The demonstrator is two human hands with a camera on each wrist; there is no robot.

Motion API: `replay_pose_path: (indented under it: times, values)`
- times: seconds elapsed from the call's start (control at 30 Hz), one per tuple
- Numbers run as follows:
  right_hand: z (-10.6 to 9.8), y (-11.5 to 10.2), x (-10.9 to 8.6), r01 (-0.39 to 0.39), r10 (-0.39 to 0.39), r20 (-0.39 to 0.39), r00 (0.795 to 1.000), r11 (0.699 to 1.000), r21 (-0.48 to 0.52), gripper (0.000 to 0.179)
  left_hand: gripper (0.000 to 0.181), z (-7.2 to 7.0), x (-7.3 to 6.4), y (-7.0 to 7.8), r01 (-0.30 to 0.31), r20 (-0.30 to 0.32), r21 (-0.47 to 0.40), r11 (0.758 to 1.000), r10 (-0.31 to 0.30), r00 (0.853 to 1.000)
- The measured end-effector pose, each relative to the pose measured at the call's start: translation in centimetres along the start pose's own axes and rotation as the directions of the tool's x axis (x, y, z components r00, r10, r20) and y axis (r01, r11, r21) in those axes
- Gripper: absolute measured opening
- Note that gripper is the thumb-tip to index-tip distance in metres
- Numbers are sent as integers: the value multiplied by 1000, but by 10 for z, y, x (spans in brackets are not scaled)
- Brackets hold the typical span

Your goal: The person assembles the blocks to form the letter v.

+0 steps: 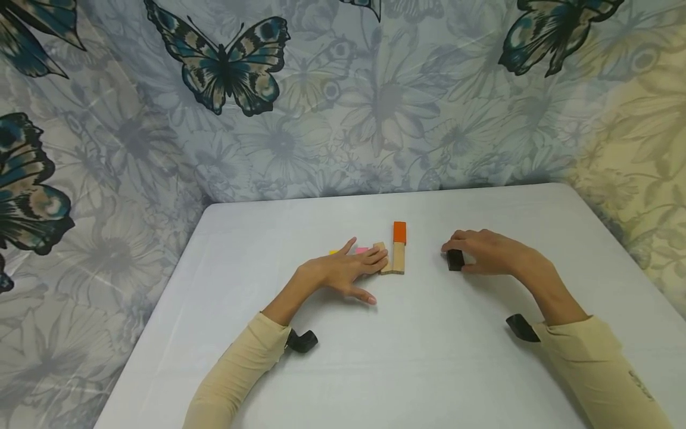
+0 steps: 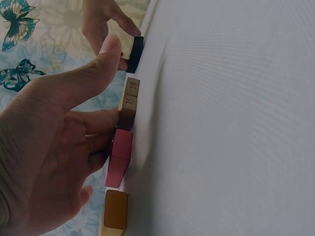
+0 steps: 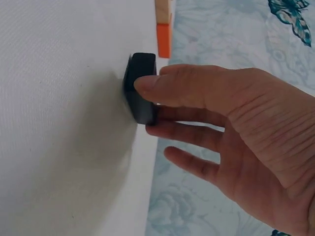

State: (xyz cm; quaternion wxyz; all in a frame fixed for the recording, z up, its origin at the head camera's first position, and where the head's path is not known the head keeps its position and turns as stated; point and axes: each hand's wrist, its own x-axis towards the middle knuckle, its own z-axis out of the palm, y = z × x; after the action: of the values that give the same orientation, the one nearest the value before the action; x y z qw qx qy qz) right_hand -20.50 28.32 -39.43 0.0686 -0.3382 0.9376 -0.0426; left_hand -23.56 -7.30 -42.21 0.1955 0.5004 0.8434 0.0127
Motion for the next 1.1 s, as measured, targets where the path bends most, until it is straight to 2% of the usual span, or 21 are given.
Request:
replay_pose_path:
  times: [0.23, 0.43, 0.73, 1.1]
  values:
    - [-1, 2, 2, -19, 19, -15, 1000, 1000, 15, 45, 98, 1, 1, 0, 9, -4, 4, 1000, -9, 1000]
    - [-9, -2, 11, 20, -19, -41, 999, 1000, 22, 43, 99, 0, -1, 0, 9, 4, -9, 1000, -9, 1000]
    - [-24, -6, 38, 21, -19, -84, 996, 999, 32, 41, 98, 1, -1, -1, 8, -2, -15, 1000, -8, 1000]
    - [-32, 2, 81, 44, -36, -135, 990, 997, 58, 39, 98, 0, 1, -2, 0, -2, -9, 1000, 0, 1000]
